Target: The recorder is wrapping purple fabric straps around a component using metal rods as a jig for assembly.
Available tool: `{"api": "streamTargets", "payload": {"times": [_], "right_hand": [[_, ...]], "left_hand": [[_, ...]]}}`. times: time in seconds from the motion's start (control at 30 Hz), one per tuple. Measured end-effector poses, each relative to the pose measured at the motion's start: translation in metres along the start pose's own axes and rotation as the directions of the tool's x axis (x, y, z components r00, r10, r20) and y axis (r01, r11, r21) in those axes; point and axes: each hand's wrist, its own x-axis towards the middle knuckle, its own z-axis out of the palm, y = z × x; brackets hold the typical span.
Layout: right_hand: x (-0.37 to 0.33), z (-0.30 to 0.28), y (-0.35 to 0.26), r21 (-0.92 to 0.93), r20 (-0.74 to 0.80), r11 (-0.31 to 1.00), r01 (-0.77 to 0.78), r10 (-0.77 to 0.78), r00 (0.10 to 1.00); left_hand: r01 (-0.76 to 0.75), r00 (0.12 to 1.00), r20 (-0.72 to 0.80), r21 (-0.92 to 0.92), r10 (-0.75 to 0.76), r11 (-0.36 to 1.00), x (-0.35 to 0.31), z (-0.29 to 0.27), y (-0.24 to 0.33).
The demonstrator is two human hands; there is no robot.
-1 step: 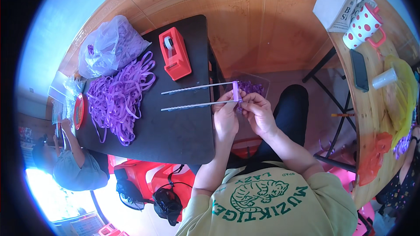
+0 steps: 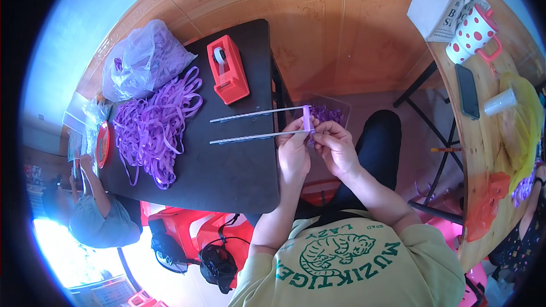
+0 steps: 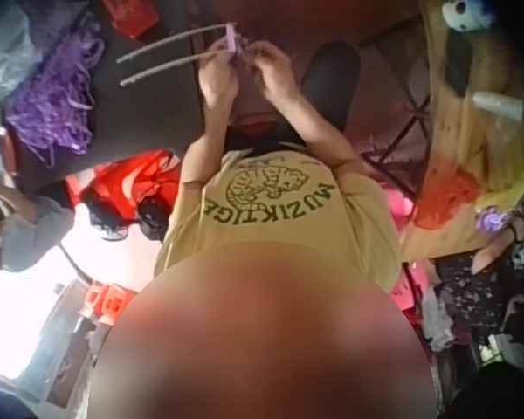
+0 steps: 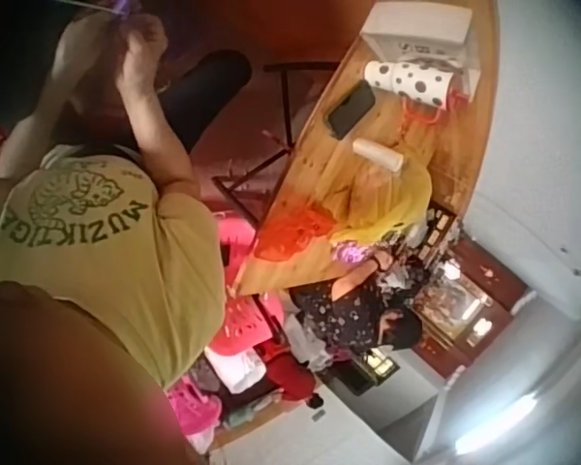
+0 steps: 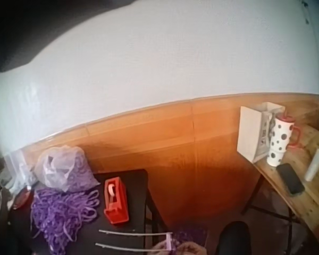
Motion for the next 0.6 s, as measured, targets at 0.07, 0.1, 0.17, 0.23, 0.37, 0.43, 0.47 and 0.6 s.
{"api": "streamTargets", "payload": {"times": [0.07, 0.1, 0.17, 0.23, 0.37, 0.43, 0.47, 0.6], "right_hand": [[0.000, -0.002, 0.004, -0.038, -0.028, 0.998, 0.056, -0.057, 0.998], [0.000, -0.002, 0.005, -0.078, -0.053, 0.991, 0.110, -0.115, 0.992], [0.001, -0.002, 0.006, -0.119, -0.085, 0.984, 0.129, -0.140, 0.987], [0.002, -0.002, 0.006, -0.160, -0.117, 0.976, 0.147, -0.166, 0.979], [0.002, -0.002, 0.008, -0.200, -0.145, 0.974, 0.103, -0.134, 0.980], [0.003, -0.002, 0.009, -0.225, -0.126, 0.964, 0.141, -0.172, 0.977], [0.003, -0.002, 0.010, -0.319, -0.086, 0.922, 0.219, -0.258, 0.962], [0.003, -0.002, 0.011, -0.420, -0.040, 0.869, 0.262, -0.306, 0.951]], "left_hand": [[-0.013, 1.000, -0.008, 0.045, 0.014, 0.999, -0.001, -0.002, -0.001], [-0.026, 1.000, -0.014, 0.090, 0.027, 0.996, -0.001, -0.003, -0.001], [-0.033, 0.999, -0.026, 0.130, 0.037, 0.991, 0.000, -0.005, -0.002], [-0.039, 0.998, -0.036, 0.170, 0.045, 0.985, 0.000, -0.006, -0.003], [-0.066, 0.998, -0.003, 0.221, 0.068, 0.973, -0.001, -0.005, -0.002], [-0.072, 0.997, 0.019, 0.222, 0.069, 0.972, 0.000, -0.009, -0.005], [-0.081, 0.997, 0.013, 0.251, 0.080, 0.965, 0.000, -0.011, -0.007], [-0.098, 0.995, 0.026, 0.273, 0.094, 0.957, 0.001, -0.014, -0.007]]}}
